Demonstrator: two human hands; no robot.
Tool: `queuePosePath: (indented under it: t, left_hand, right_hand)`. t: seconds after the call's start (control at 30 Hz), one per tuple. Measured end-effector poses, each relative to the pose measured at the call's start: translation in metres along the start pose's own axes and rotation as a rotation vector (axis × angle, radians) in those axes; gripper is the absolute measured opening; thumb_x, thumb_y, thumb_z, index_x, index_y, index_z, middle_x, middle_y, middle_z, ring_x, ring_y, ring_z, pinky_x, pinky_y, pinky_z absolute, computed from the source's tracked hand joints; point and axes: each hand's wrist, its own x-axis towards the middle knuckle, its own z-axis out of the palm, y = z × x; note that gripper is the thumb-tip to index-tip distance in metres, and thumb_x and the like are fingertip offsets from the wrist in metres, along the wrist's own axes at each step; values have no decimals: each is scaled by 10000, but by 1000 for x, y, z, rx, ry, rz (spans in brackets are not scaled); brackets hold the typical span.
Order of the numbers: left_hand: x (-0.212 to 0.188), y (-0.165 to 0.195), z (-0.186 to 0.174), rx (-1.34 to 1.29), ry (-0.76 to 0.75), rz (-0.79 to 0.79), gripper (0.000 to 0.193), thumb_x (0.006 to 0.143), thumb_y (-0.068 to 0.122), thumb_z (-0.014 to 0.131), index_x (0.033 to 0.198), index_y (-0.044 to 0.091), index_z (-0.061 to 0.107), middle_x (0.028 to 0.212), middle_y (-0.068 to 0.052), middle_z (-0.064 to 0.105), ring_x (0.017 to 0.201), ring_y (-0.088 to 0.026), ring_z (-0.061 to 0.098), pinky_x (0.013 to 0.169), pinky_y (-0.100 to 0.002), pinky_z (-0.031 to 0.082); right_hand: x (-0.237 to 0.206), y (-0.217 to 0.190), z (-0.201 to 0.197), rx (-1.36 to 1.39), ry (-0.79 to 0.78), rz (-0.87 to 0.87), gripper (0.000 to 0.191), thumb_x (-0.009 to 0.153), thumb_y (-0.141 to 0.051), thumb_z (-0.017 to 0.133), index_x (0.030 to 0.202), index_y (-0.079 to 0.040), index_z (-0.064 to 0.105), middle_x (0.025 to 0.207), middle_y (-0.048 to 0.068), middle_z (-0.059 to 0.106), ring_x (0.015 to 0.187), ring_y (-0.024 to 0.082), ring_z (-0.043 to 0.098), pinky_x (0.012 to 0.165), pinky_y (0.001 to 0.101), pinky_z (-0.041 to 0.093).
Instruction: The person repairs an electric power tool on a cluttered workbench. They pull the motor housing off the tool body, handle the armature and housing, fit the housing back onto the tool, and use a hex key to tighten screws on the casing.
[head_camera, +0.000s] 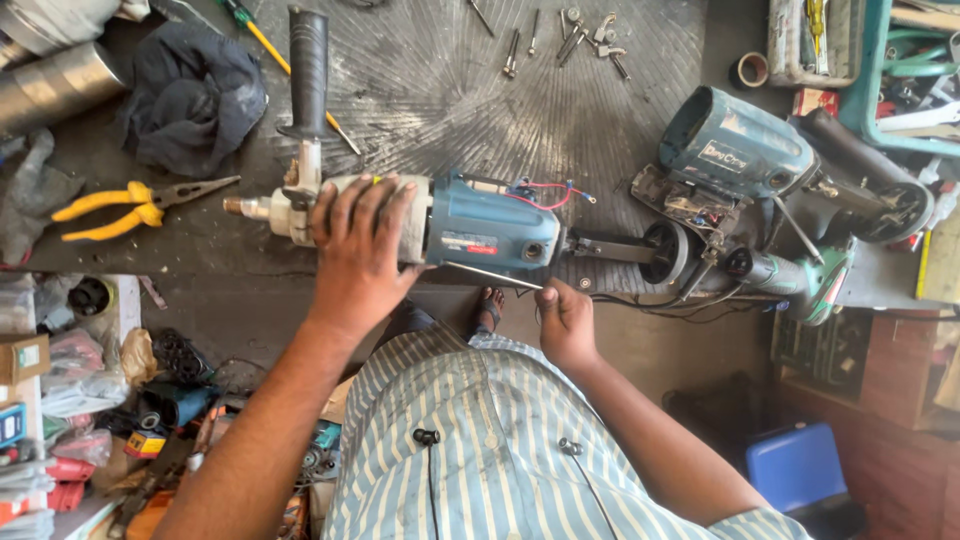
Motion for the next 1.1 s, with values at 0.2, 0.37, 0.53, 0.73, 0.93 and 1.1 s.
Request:
queuePosePath:
  t: [0.2, 0.37, 0.53, 0.73, 0.93, 1.1]
  left_hand:
    - [-5, -6, 1, -41, 34, 26, 1003, 677, 346, 956, 1513, 108, 455, 1486, -140, 531, 1422, -351, 429, 1216, -589, 223]
    - [-3, -5, -7, -48, -1, 32, 986, 668, 338, 942, 1505, 121, 469, 1490, -135, 508, 1426, -355, 421, 1207, -593, 224]
    - [-5, -3, -11, -146, -27, 80, 938, 697, 382, 920, 1487, 127, 484, 1521, -170, 461, 1445, -396, 388, 1218, -634, 175]
    - [12, 26, -23, -233, 18, 495, 567, 913, 354, 787, 1414, 200, 573, 1482, -62, 553, 1389, -265, 485, 1215, -530, 217]
    - [56, 57, -33, -326, -99, 528, 272, 996, 197, 695, 1265, 158, 696, 1058, -7, 712, 1038, -185, 663, 1068, -447, 372]
    - [122, 29, -25, -370, -76, 178, 200, 991, 36, 582, 1094, 127, 727, 1028, -52, 767, 867, -242, 731, 768, -411, 580]
  right_hand:
    - [-11, 2, 12, 412, -19, 261, 458, 1118, -364, 443, 772, -64, 460, 634, -44, 420, 561, 60, 363, 504, 259, 310]
    - [-6, -5, -5, 242, -130, 106, 451, 1110, -386, 446, 796, -64, 478, 660, -20, 493, 589, 75, 431, 541, 253, 377]
    - [-17, -6, 16, 518, 80, 20, 411, 1106, -359, 438, 865, -34, 505, 743, 34, 583, 650, 100, 507, 587, 260, 427]
    - [-42, -13, -7, 233, 354, -103, 425, 1134, -320, 423, 873, -10, 553, 761, 64, 598, 639, 128, 567, 578, 280, 469]
    - [-11, -62, -55, 112, 141, -337, 299, 1114, -204, 445, 969, 3, 605, 753, 51, 641, 651, 135, 645, 613, 276, 523]
    - [96, -103, -80, -277, 263, -420, 305, 1033, -177, 575, 1260, 9, 655, 1095, 188, 662, 986, 372, 666, 866, 436, 523]
